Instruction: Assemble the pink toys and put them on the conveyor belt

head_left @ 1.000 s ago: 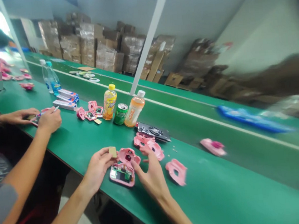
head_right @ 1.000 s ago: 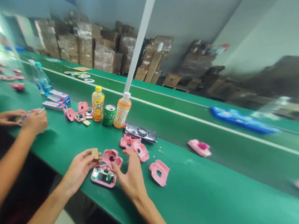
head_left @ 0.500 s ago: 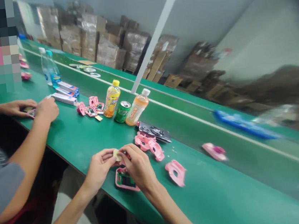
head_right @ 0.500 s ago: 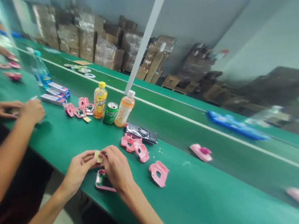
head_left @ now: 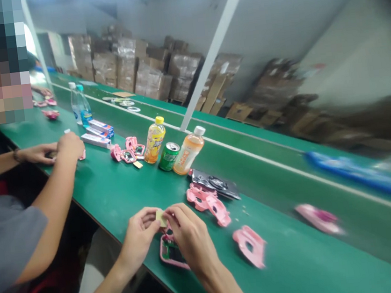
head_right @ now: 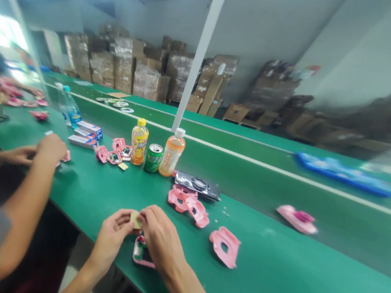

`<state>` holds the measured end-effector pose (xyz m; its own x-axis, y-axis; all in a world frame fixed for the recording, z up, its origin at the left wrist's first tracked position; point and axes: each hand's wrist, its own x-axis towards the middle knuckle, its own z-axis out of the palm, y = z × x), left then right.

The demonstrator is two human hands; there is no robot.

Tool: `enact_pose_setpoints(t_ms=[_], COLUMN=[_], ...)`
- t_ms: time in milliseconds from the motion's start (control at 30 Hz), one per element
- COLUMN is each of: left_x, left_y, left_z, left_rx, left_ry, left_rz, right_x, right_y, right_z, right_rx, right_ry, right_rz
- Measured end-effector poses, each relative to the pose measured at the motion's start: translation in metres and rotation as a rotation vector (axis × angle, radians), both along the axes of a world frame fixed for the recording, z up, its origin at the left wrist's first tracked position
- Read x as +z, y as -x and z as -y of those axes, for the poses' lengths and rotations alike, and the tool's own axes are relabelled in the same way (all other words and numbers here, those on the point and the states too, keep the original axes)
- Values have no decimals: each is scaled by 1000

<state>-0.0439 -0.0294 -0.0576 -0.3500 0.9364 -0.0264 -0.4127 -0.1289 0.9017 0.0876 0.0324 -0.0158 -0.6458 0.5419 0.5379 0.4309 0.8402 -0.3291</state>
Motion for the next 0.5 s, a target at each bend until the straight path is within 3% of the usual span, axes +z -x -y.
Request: enact_pose_setpoints(t_ms=[500], left_x=[-10], left_y=[-1], left_z=[-2], left_rx=[-13], left_ry=[-10], left_rz=[-72], right_x=[-11], right_y=[-4], right_z=[-2], right_rx=[-14], right_ry=[-85], right_rz=[55])
